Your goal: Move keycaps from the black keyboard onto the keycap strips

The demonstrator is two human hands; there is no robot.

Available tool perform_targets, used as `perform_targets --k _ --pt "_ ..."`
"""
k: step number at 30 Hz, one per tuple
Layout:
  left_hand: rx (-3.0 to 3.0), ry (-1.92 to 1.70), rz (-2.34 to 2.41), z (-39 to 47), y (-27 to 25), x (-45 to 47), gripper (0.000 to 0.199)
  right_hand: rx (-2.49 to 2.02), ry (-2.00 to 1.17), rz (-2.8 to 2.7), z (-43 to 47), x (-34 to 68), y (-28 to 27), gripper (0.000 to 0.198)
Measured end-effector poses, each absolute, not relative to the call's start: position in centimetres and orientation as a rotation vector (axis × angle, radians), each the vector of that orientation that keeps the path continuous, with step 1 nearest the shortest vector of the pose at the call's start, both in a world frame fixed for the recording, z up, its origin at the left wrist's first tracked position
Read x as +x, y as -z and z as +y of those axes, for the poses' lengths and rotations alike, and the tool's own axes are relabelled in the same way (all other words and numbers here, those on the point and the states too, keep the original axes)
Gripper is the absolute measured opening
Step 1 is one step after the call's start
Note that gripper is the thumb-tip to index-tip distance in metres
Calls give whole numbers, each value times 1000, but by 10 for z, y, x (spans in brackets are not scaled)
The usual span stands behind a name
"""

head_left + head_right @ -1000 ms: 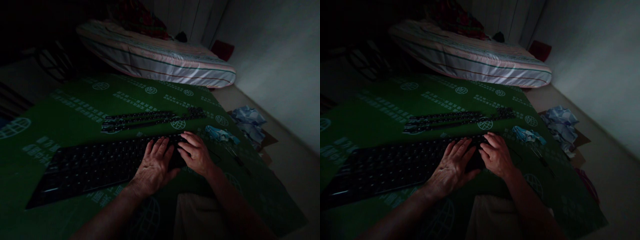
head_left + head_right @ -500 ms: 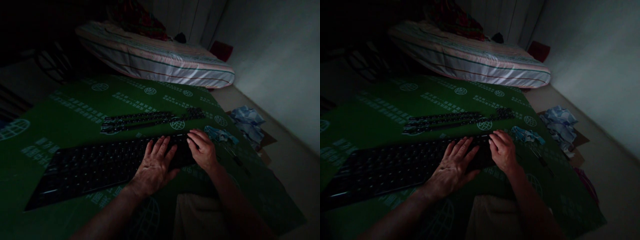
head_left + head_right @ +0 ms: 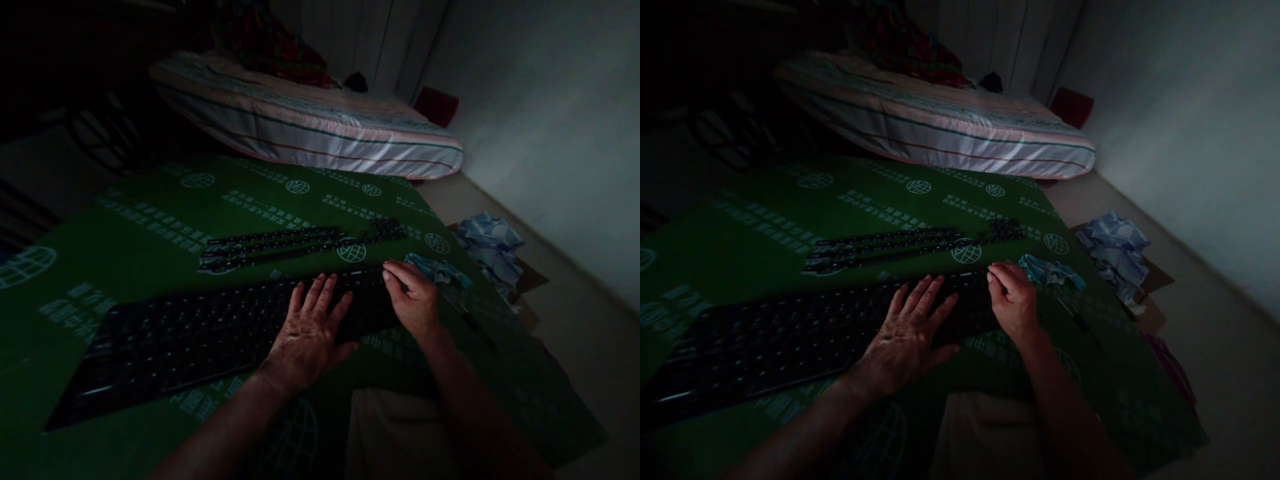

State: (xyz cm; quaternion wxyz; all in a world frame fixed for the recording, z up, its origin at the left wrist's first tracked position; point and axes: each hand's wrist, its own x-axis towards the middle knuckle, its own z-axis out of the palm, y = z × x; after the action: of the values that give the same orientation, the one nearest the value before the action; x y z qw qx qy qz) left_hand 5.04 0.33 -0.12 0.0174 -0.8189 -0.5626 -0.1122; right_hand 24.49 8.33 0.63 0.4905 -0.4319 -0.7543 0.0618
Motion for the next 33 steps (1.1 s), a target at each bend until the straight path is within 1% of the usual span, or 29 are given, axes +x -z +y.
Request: perform_targets --k 9,15,22,29,33 --pt "-2513 369 -1716 2 7 48 75 -1040 -176 -1776 86 247 -6 17" --pt "-2488 395 -1695 3 10 47 71 -1012 -214 -1758 87 246 -3 18" --pt "-2484 416 -1717 3 9 47 72 -1064 -287 -1758 85 243 -4 18" --pt "-2504 402 -1722 2 7 46 71 -1088 -303 -1798 83 245 -27 17" --pt "-2478 422 -1703 2 7 46 71 -1132 -297 -1888 96 250 -45 15"
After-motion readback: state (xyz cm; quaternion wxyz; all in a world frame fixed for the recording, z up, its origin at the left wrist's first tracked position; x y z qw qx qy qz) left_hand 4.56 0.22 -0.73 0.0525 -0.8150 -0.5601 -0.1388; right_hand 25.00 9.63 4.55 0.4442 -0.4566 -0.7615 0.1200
